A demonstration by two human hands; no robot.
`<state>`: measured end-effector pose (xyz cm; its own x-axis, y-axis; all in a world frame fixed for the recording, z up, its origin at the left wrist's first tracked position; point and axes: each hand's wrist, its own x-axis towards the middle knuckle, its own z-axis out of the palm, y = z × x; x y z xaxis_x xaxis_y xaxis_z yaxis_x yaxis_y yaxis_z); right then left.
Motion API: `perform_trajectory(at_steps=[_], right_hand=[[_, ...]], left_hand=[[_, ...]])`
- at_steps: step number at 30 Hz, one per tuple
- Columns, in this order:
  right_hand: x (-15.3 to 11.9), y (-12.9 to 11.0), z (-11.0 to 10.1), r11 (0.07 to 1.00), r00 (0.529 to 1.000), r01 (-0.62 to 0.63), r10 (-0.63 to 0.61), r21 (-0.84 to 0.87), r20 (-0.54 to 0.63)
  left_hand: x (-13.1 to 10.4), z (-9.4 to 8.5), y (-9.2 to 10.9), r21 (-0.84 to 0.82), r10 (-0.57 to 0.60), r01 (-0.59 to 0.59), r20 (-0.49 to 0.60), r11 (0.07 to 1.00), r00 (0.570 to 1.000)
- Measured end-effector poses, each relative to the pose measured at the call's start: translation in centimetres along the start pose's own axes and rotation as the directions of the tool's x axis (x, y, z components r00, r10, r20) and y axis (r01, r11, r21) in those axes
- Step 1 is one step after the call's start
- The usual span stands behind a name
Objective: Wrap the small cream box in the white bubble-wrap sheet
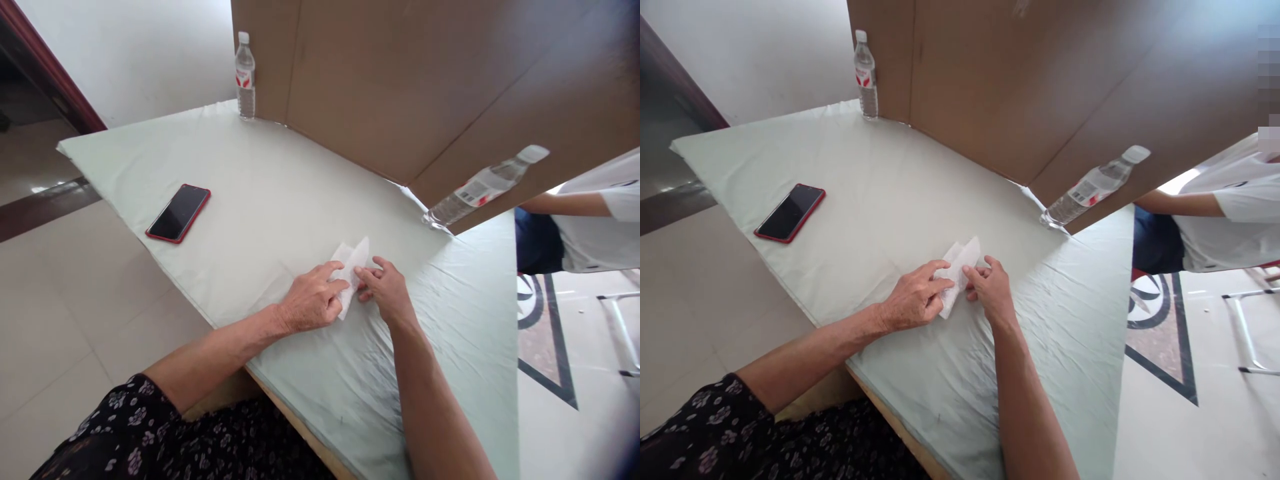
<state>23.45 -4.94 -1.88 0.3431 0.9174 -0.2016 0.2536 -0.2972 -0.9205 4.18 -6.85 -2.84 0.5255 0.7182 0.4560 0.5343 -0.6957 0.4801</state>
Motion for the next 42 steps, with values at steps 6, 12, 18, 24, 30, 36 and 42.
perform_trajectory(at_steps=[6, 12, 18, 24, 30, 36, 42], right_hand=[[1.8, -0.5, 1.5, 0.993, 0.989, 0.075, -0.085, 0.087, 0.122], [1.7, -0.7, 2.1, 0.983, 0.986, 0.117, -0.131, 0.141, 0.1], [1.0, -0.7, 2.2, 0.936, 0.98, 0.13, -0.171, 0.327, 0.098], [-1.2, -1.5, 2.0, 0.908, 0.956, 0.195, -0.26, 0.372, 0.134], [-4.4, -1.0, 1.7, 0.905, 0.91, 0.384, -0.405, 0.184, 0.086], [-6.4, 0.8, 0.9, 0.794, 0.793, 0.607, -0.603, -0.033, 0.084], [-7.2, 2.8, 0.7, 0.638, 0.655, 0.756, -0.738, -0.149, 0.164]], left_hand=[[0.2, -0.3, -0.1, 0.06, 0.076, -0.08, 0.056, 0.995, 0.996], [0.5, -0.5, 0.1, 0.028, -0.004, 0.0, 0.153, 1.0, 0.988], [0.3, -0.4, 0.0, -0.03, -0.049, 0.053, 0.118, 0.998, 0.992], [0.1, -0.2, 0.0, -0.07, -0.182, 0.18, -0.019, 0.981, 0.983], [0.4, 0.3, -0.9, -0.262, -0.264, 0.232, -0.094, 0.937, 0.96], [1.1, -0.5, -2.1, -0.436, -0.136, 0.166, 0.099, 0.885, 0.986], [1.1, -1.4, -2.3, -0.592, -0.146, 0.23, 0.187, 0.772, 0.971]])
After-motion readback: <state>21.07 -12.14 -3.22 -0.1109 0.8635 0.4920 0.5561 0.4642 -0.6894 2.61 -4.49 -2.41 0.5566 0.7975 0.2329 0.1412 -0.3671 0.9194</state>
